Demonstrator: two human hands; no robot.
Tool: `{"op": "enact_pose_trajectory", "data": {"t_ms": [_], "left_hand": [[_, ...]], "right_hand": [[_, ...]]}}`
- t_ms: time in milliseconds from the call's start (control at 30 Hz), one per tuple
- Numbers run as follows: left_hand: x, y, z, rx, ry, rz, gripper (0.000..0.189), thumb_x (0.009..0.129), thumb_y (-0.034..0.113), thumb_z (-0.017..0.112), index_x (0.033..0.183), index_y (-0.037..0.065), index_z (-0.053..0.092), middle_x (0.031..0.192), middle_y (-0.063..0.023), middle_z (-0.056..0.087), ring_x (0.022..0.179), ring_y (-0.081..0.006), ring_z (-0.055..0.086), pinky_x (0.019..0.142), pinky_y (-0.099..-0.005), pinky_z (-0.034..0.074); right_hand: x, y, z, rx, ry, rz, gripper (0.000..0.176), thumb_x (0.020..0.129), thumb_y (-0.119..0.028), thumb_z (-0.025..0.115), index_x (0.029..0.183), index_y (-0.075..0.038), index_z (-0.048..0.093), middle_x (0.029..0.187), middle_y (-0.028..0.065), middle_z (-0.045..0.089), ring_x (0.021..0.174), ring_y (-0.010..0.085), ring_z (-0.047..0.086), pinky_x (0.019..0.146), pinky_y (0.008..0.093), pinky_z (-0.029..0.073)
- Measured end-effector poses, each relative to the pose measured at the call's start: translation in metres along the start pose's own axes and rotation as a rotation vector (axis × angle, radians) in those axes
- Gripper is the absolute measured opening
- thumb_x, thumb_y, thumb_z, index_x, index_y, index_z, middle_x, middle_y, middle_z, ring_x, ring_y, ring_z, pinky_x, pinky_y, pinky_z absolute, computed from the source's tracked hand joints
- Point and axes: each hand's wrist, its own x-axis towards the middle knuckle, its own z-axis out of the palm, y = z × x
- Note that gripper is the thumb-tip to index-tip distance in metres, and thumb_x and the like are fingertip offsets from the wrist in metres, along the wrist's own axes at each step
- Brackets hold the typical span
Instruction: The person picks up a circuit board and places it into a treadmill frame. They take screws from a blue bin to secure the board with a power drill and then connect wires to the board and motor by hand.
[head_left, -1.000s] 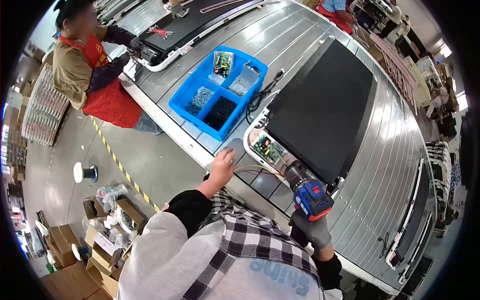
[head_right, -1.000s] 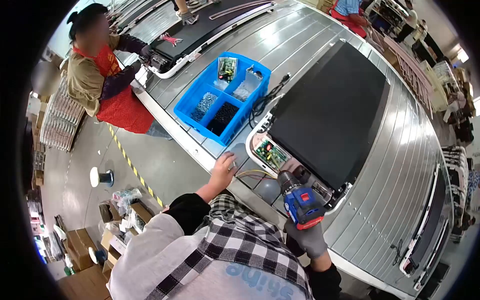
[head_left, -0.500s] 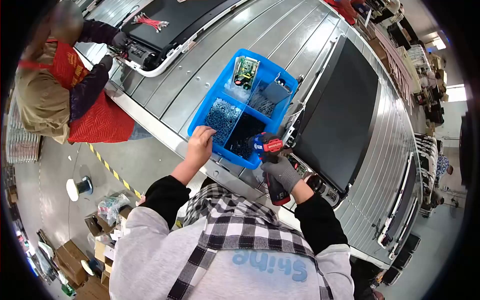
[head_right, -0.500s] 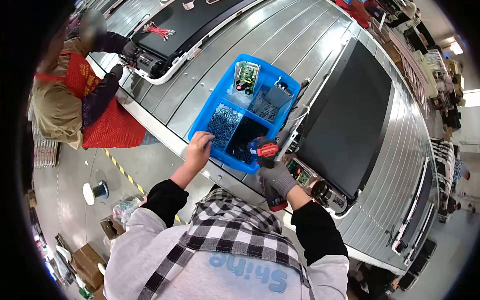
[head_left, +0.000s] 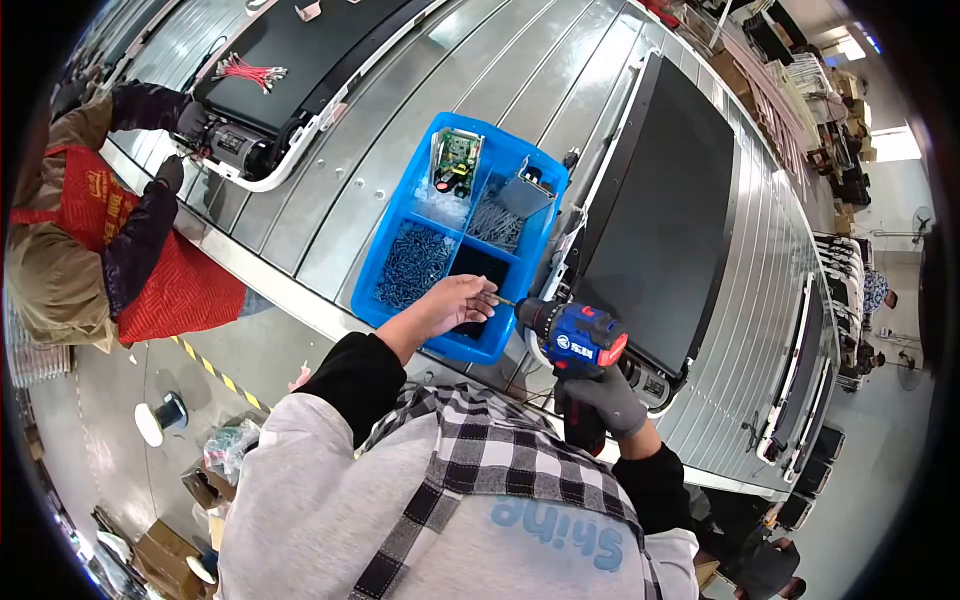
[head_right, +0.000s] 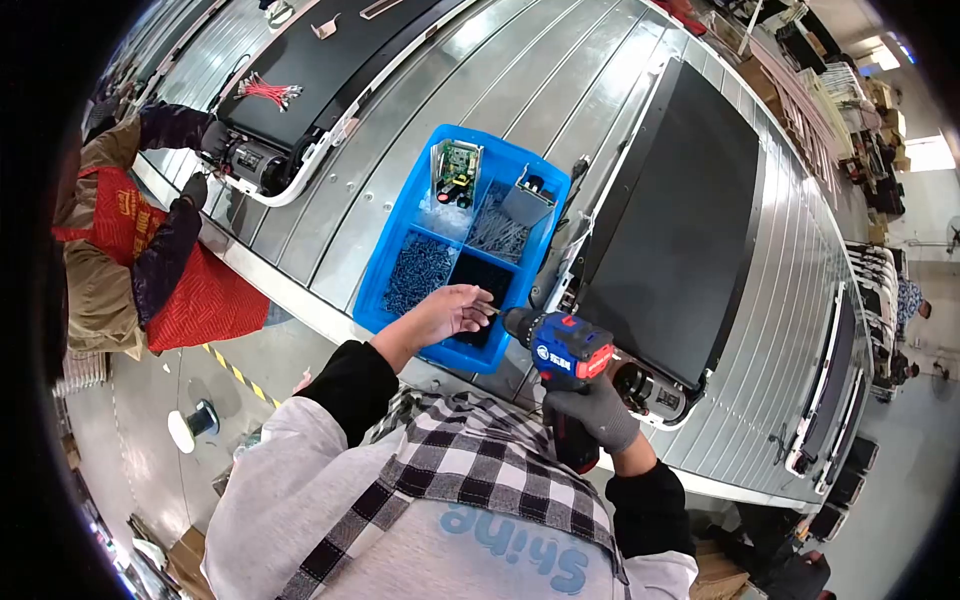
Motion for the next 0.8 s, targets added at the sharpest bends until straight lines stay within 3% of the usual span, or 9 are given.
{"op": "enact_pose_trajectory", "data": {"t_ms": [67, 133, 233, 267, 400, 433, 533, 667, 800], "left_hand": [[0.003, -0.002, -0.005, -0.090, 0.008, 0.045, 0.017, 0.093, 0.015, 0.051, 0.089, -0.001, 0.058, 0.071, -0.0031, 0.053, 0.062, -0.0115, 0.051, 0.053, -0.0220, 0.041], [-0.008, 0.006, -0.010, -0.003, 0.221, 0.107, 0.015, 0.092, 0.011, 0.051, 0.090, -0.002, 0.059, 0.072, -0.0021, 0.053, 0.059, -0.0082, 0.046, 0.050, -0.0211, 0.036], [-0.033, 0.015, -0.009, 0.084, 0.372, 0.237, 0.023, 0.093, 0.010, 0.049, 0.106, -0.006, 0.058, 0.082, -0.0070, 0.060, 0.066, -0.0111, 0.053, 0.059, -0.0222, 0.044], [-0.038, 0.016, -0.016, 0.098, 0.332, 0.242, 0.028, 0.093, 0.009, 0.047, 0.114, -0.007, 0.054, 0.091, -0.0114, 0.062, 0.075, -0.0148, 0.059, 0.068, -0.0248, 0.049], [-0.048, 0.019, -0.018, 0.026, 0.352, 0.241, 0.030, 0.091, 0.007, 0.049, 0.117, -0.008, 0.051, 0.099, -0.0160, 0.063, 0.085, -0.0193, 0.063, 0.077, -0.0282, 0.052], [-0.051, 0.020, -0.018, 0.023, 0.370, 0.246, 0.030, 0.090, 0.007, 0.050, 0.117, -0.008, 0.051, 0.098, -0.0159, 0.063, 0.085, -0.0195, 0.063, 0.076, -0.0280, 0.052], [-0.057, 0.020, -0.016, 0.002, 0.404, 0.267, 0.028, 0.088, 0.006, 0.054, 0.112, -0.007, 0.054, 0.096, -0.0159, 0.064, 0.081, -0.0200, 0.064, 0.073, -0.0275, 0.053], [-0.054, 0.019, -0.007, 0.016, 0.341, 0.263, 0.023, 0.087, 0.004, 0.051, 0.106, -0.006, 0.057, 0.096, -0.0152, 0.064, 0.082, -0.0193, 0.064, 0.074, -0.0279, 0.052], [-0.042, 0.000, -0.012, 0.094, 0.297, 0.325, 0.021, 0.086, 0.002, 0.049, 0.102, -0.005, 0.059, 0.092, -0.0122, 0.063, 0.080, -0.0176, 0.062, 0.075, -0.0278, 0.052]], "right_hand": [[0.002, -0.006, 0.001, -0.001, -0.004, 0.009, 0.033, 0.074, -0.004, 0.065, 0.104, 0.000, 0.054, 0.084, 0.0068, 0.061, 0.075, 0.0159, 0.060, 0.067, 0.0309, 0.051], [0.005, -0.020, 0.005, 0.083, -0.003, 0.084, 0.032, 0.073, -0.004, 0.065, 0.103, -0.001, 0.054, 0.084, 0.0059, 0.061, 0.076, 0.0150, 0.060, 0.068, 0.0300, 0.050], [0.043, -0.006, 0.005, -0.057, 0.033, 0.028, 0.024, 0.074, -0.007, 0.063, 0.097, -0.001, 0.058, 0.082, 0.0048, 0.060, 0.074, 0.0137, 0.058, 0.067, 0.0308, 0.048], [0.055, -0.007, 0.008, -0.139, 0.009, 0.059, 0.025, 0.074, -0.010, 0.063, 0.097, -0.001, 0.058, 0.081, 0.0050, 0.060, 0.074, 0.0136, 0.058, 0.067, 0.0310, 0.048], [0.099, 0.022, 0.002, -0.291, -0.078, 0.182, 0.027, 0.075, -0.016, 0.062, 0.096, 0.000, 0.059, 0.076, 0.0055, 0.060, 0.071, 0.0139, 0.058, 0.065, 0.0312, 0.047], [0.101, 0.021, 0.004, -0.345, -0.076, 0.188, 0.025, 0.075, -0.016, 0.062, 0.095, 0.000, 0.059, 0.075, 0.0055, 0.060, 0.071, 0.0141, 0.058, 0.065, 0.0311, 0.047], [0.083, 0.010, 0.004, -0.099, -0.111, 0.218, 0.023, 0.076, -0.012, 0.062, 0.093, 0.001, 0.056, 0.072, 0.0081, 0.058, 0.060, 0.0176, 0.060, 0.057, 0.0318, 0.050], [0.056, 0.007, -0.009, -0.062, -0.096, 0.149, 0.017, 0.076, -0.009, 0.061, 0.089, 0.001, 0.057, 0.073, 0.0084, 0.060, 0.063, 0.0172, 0.059, 0.059, 0.0315, 0.050], [0.021, 0.011, -0.016, -0.013, -0.027, -0.016, 0.031, 0.075, -0.007, 0.061, 0.105, 0.000, 0.052, 0.074, 0.0095, 0.061, 0.067, 0.0188, 0.061, 0.061, 0.0320, 0.050]]}}
